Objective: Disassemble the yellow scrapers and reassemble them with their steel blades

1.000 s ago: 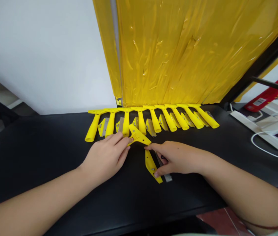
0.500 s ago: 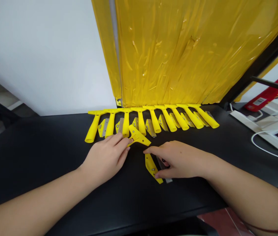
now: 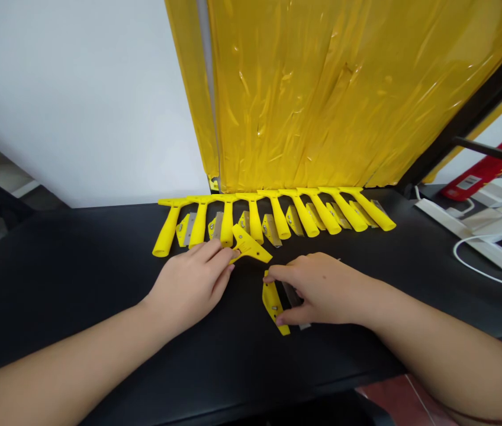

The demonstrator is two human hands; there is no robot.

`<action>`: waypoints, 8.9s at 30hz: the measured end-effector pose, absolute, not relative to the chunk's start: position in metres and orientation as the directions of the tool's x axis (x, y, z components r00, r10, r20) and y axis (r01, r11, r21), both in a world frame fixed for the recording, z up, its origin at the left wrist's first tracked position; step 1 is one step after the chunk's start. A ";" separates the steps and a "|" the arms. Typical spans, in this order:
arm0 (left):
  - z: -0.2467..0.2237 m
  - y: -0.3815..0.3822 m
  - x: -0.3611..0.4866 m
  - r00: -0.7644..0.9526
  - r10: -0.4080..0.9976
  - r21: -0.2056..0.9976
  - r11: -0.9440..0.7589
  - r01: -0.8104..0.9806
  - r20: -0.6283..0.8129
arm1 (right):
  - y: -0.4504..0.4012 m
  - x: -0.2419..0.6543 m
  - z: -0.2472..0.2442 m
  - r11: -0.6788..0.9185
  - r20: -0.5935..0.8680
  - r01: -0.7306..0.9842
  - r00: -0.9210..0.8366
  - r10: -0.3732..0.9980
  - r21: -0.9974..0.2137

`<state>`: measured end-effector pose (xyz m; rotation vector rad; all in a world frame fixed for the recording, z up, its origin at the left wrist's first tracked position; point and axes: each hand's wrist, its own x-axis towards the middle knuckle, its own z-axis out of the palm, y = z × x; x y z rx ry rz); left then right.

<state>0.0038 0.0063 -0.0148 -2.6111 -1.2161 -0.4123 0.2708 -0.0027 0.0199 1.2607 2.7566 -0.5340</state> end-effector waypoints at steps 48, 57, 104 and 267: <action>-0.015 0.006 0.004 0.615 0.713 -0.082 -0.628 0.774 0.336 | 0.000 0.267 0.010 0.508 -0.276 0.761 -0.631 0.726 -0.403; -0.015 0.005 0.004 0.611 0.716 -0.084 -0.624 0.777 0.337 | -0.004 0.266 0.015 0.559 -0.243 0.769 -0.632 0.736 -0.310; -0.017 0.007 0.000 0.623 0.667 -0.116 -0.639 0.760 0.408 | 0.008 0.282 0.015 0.613 0.193 0.561 -0.630 0.752 -0.557; 0.012 -0.029 0.064 0.256 0.877 0.871 -0.456 0.181 0.406 | -0.054 0.258 -0.032 0.288 0.298 -0.080 -0.323 0.898 -0.954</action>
